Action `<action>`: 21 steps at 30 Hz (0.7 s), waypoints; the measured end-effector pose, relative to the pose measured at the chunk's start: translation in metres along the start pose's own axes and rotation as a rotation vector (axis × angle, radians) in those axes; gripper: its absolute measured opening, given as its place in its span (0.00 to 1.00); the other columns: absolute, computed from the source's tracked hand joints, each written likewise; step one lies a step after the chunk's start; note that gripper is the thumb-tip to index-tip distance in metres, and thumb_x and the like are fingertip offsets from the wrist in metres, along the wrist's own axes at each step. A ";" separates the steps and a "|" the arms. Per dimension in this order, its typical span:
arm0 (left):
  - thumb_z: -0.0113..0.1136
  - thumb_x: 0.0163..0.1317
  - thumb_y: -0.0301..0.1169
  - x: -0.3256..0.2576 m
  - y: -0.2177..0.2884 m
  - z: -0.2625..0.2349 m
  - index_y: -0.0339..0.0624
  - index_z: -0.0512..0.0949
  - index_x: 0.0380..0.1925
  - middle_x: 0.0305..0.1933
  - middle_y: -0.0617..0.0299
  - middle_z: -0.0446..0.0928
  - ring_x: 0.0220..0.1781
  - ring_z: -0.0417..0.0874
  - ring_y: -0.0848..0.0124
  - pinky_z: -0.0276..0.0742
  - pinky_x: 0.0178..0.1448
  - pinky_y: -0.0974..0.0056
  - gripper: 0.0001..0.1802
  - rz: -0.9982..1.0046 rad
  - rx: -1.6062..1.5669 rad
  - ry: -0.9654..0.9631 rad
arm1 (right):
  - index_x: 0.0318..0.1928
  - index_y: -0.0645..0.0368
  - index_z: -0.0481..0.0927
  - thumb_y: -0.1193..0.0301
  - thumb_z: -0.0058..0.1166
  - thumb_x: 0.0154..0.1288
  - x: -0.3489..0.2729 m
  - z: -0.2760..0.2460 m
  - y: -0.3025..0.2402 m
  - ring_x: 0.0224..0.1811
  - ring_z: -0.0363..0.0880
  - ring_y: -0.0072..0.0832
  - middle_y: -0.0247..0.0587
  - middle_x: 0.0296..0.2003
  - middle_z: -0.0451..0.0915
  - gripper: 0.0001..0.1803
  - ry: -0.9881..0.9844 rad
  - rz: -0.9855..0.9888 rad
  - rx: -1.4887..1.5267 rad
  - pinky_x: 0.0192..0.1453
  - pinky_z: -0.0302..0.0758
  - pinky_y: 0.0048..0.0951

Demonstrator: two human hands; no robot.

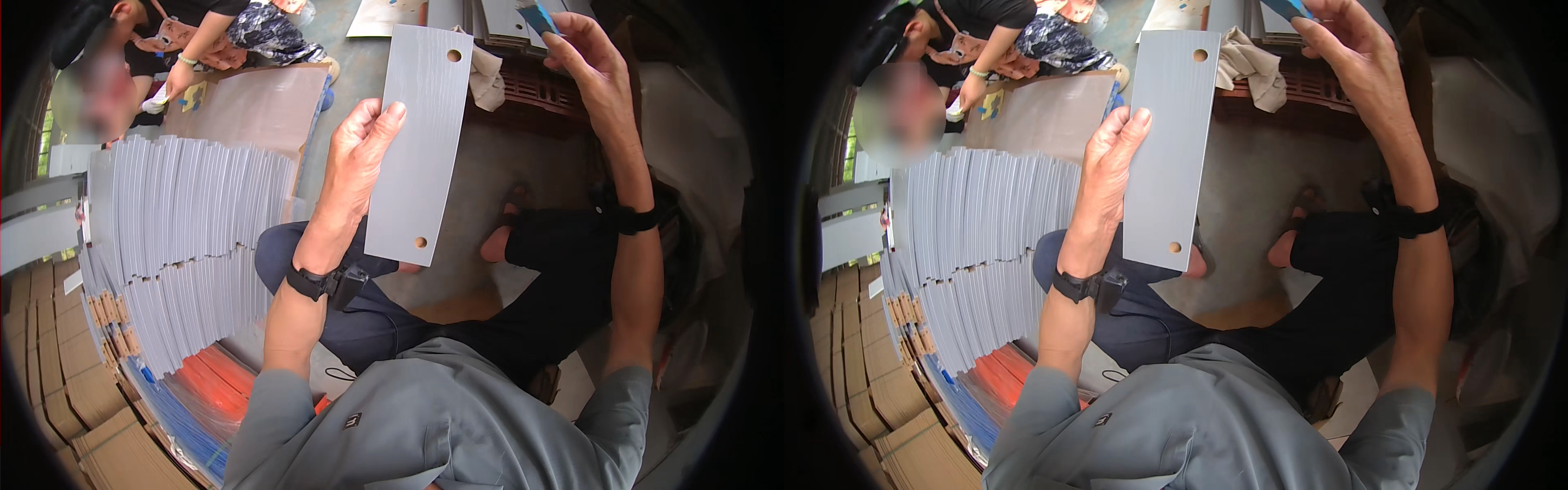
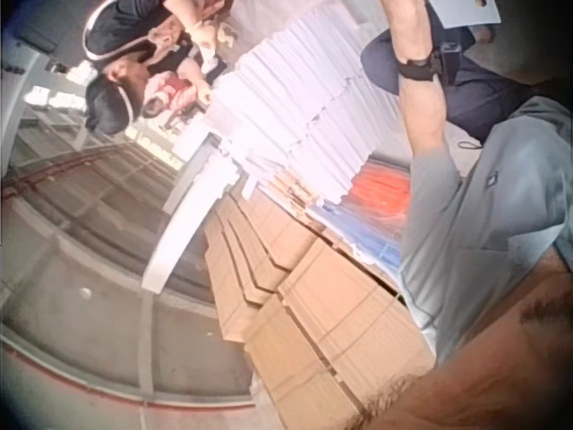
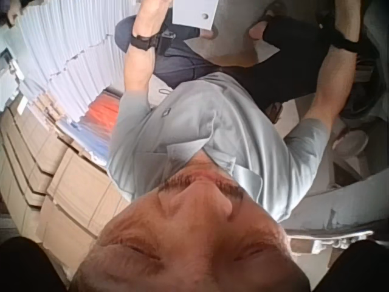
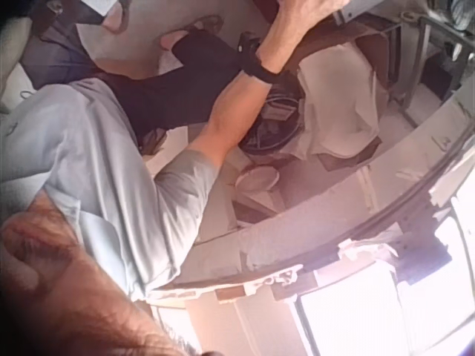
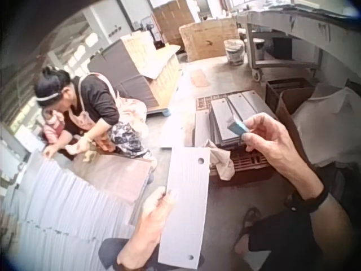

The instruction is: Wiping, sanding, and inspecting flat furniture panels for quality control.

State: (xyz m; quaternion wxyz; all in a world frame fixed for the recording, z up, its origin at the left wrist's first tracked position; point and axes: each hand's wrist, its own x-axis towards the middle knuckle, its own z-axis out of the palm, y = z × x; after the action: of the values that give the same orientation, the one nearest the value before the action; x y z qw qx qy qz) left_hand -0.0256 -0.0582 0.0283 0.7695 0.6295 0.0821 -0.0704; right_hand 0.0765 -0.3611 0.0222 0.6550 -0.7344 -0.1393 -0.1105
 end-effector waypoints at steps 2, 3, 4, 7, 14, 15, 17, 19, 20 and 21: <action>0.64 0.75 0.41 0.006 -0.002 -0.007 0.37 0.79 0.47 0.38 0.70 0.78 0.37 0.75 0.85 0.75 0.42 0.74 0.16 0.022 -0.013 0.044 | 0.57 0.61 0.81 0.69 0.63 0.73 -0.006 0.001 -0.008 0.42 0.79 0.17 0.31 0.46 0.83 0.16 -0.069 0.048 -0.009 0.52 0.79 0.23; 0.64 0.75 0.40 0.009 -0.003 -0.011 0.37 0.79 0.47 0.38 0.69 0.78 0.38 0.76 0.84 0.76 0.43 0.74 0.16 0.038 -0.029 0.067 | 0.56 0.61 0.81 0.69 0.63 0.73 -0.008 0.003 -0.010 0.42 0.79 0.17 0.30 0.45 0.83 0.15 -0.108 0.059 -0.019 0.51 0.79 0.23; 0.64 0.75 0.40 0.011 -0.007 -0.016 0.37 0.79 0.47 0.38 0.69 0.78 0.38 0.76 0.84 0.76 0.43 0.74 0.16 0.040 -0.028 0.076 | 0.56 0.61 0.81 0.69 0.63 0.73 -0.012 0.005 -0.012 0.42 0.79 0.17 0.30 0.45 0.83 0.15 -0.115 0.058 -0.014 0.51 0.79 0.23; 0.64 0.75 0.40 0.016 -0.010 -0.026 0.38 0.79 0.46 0.37 0.70 0.78 0.37 0.76 0.84 0.76 0.43 0.74 0.15 0.085 -0.040 0.109 | 0.53 0.58 0.83 0.66 0.64 0.72 -0.020 0.008 -0.017 0.37 0.79 0.15 0.27 0.38 0.83 0.14 -0.218 0.028 0.019 0.47 0.78 0.22; 0.63 0.75 0.37 0.024 -0.006 -0.043 0.40 0.78 0.51 0.45 0.65 0.83 0.43 0.84 0.79 0.84 0.47 0.69 0.13 0.210 -0.085 0.169 | 0.54 0.61 0.80 0.70 0.54 0.74 -0.033 0.006 -0.030 0.40 0.77 0.13 0.29 0.42 0.80 0.13 -0.311 0.138 0.061 0.51 0.79 0.22; 0.63 0.75 0.39 0.024 -0.001 -0.044 0.40 0.78 0.52 0.46 0.64 0.83 0.44 0.84 0.77 0.84 0.49 0.67 0.16 0.245 -0.109 0.175 | 0.54 0.61 0.80 0.70 0.54 0.74 -0.033 0.003 -0.030 0.40 0.77 0.13 0.29 0.42 0.80 0.13 -0.321 0.124 0.066 0.51 0.79 0.22; 0.60 0.75 0.42 0.019 0.034 -0.036 0.40 0.77 0.52 0.47 0.60 0.83 0.46 0.84 0.73 0.84 0.52 0.64 0.18 0.226 -0.343 0.154 | 0.55 0.62 0.79 0.71 0.52 0.74 -0.034 -0.006 -0.027 0.40 0.77 0.13 0.31 0.45 0.80 0.14 -0.276 0.078 0.137 0.52 0.80 0.24; 0.57 0.75 0.45 0.012 0.057 -0.027 0.39 0.76 0.53 0.48 0.57 0.83 0.48 0.85 0.69 0.83 0.54 0.61 0.20 0.206 -0.582 0.120 | 0.56 0.64 0.78 0.72 0.49 0.75 -0.033 -0.005 -0.029 0.40 0.77 0.15 0.33 0.45 0.79 0.14 -0.259 0.106 0.177 0.52 0.80 0.26; 0.53 0.75 0.47 0.008 0.061 -0.021 0.39 0.75 0.56 0.51 0.53 0.83 0.50 0.85 0.63 0.84 0.56 0.58 0.23 0.272 -0.576 0.059 | 0.57 0.64 0.77 0.72 0.49 0.75 -0.032 -0.002 -0.030 0.39 0.77 0.15 0.33 0.44 0.79 0.15 -0.267 0.111 0.268 0.52 0.81 0.27; 0.49 0.76 0.49 0.008 0.065 -0.017 0.39 0.73 0.58 0.54 0.49 0.83 0.53 0.85 0.58 0.84 0.58 0.55 0.26 0.338 -0.570 -0.003 | 0.57 0.64 0.76 0.71 0.49 0.75 -0.032 0.000 -0.032 0.39 0.77 0.16 0.33 0.44 0.79 0.15 -0.276 0.117 0.356 0.52 0.81 0.28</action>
State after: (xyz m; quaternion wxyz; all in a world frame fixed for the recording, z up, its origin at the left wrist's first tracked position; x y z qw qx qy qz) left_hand -0.0043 -0.0286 0.0851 0.9156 0.3932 -0.0083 0.0832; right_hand 0.0358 -0.3601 0.0410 0.7542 -0.6224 -0.2021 0.0551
